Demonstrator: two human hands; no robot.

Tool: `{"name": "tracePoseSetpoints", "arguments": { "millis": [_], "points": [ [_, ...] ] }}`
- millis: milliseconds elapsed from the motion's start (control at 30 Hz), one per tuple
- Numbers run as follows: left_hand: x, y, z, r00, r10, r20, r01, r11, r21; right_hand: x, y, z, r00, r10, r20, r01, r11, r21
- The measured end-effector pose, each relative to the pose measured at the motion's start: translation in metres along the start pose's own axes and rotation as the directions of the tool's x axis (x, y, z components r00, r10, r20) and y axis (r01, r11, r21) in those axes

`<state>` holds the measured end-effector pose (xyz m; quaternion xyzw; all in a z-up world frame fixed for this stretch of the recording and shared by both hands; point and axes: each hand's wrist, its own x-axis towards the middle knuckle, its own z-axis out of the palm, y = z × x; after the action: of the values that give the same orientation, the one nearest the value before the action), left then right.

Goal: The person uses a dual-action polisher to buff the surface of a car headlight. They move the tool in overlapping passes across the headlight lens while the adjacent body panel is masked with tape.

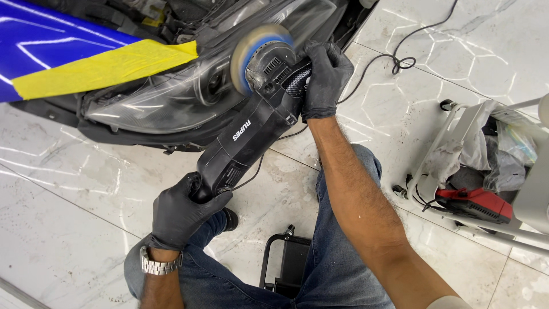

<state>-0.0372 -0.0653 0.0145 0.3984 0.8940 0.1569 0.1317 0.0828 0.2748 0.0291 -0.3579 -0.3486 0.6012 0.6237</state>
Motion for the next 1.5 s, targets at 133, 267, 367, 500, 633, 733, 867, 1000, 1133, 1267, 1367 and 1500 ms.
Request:
{"name": "tracePoseSetpoints", "arguments": {
  "millis": [133, 267, 367, 500, 633, 733, 867, 1000, 1133, 1267, 1367, 1500],
  "points": [
    [0.005, 0.023, -0.008, 0.998, -0.02, 0.057, 0.019, 1.0, 0.021, 0.026, 0.001, -0.006, 0.998, -0.018, 0.052, 0.017, 1.0, 0.014],
    [0.011, 0.047, -0.014, 0.991, -0.073, 0.109, 0.075, 0.997, -0.014, 0.043, -0.001, -0.01, 0.999, 0.006, 0.052, -0.007, 1.0, 0.008],
    [0.015, 0.057, -0.01, 0.986, -0.1, 0.134, 0.098, 0.995, 0.02, 0.054, -0.002, -0.014, 0.999, 0.011, 0.041, -0.014, 0.996, 0.085],
    [0.02, 0.066, -0.005, 0.994, -0.071, 0.084, 0.067, 0.996, 0.052, 0.067, -0.008, -0.017, 0.997, 0.065, 0.037, -0.066, 0.997, 0.027],
    [0.024, 0.078, -0.006, 0.977, -0.153, 0.151, 0.146, 0.988, 0.059, 0.077, -0.009, -0.021, 0.995, 0.102, 0.023, -0.101, 0.995, -0.014],
    [0.027, 0.09, -0.008, 0.969, -0.17, 0.18, 0.164, 0.985, 0.048, 0.084, -0.007, -0.026, 0.999, 0.035, 0.033, -0.033, 0.997, -0.064],
    [0.032, 0.094, -0.007, 0.963, -0.185, 0.196, 0.175, 0.982, 0.068, 0.088, -0.014, -0.024, 0.997, 0.068, 0.049, -0.069, 0.998, 0.016],
    [0.032, 0.1, -0.003, 0.977, -0.145, 0.154, 0.133, 0.988, 0.081, 0.092, -0.018, -0.024, 0.998, 0.054, 0.043, -0.055, 0.998, 0.029],
    [0.034, 0.097, 0.004, 0.992, -0.073, 0.106, 0.063, 0.994, 0.09, 0.097, -0.015, -0.026, 0.998, 0.04, 0.039, -0.041, 0.998, 0.04],
    [0.035, 0.089, 0.014, 0.999, -0.001, 0.054, -0.006, 0.991, 0.134, 0.096, -0.021, -0.026, 0.998, 0.061, 0.016, -0.062, 0.997, 0.048],
    [0.039, 0.096, 0.011, 0.998, -0.009, 0.067, -0.001, 0.987, 0.16, 0.103, -0.013, -0.032, 0.999, 0.049, 0.009, -0.049, 0.997, 0.053],
    [0.042, 0.1, 0.013, 0.998, -0.014, 0.062, 0.004, 0.987, 0.16, 0.112, 0.0, -0.041, 0.998, 0.059, -0.026, -0.056, 0.994, 0.092]
  ]
}}
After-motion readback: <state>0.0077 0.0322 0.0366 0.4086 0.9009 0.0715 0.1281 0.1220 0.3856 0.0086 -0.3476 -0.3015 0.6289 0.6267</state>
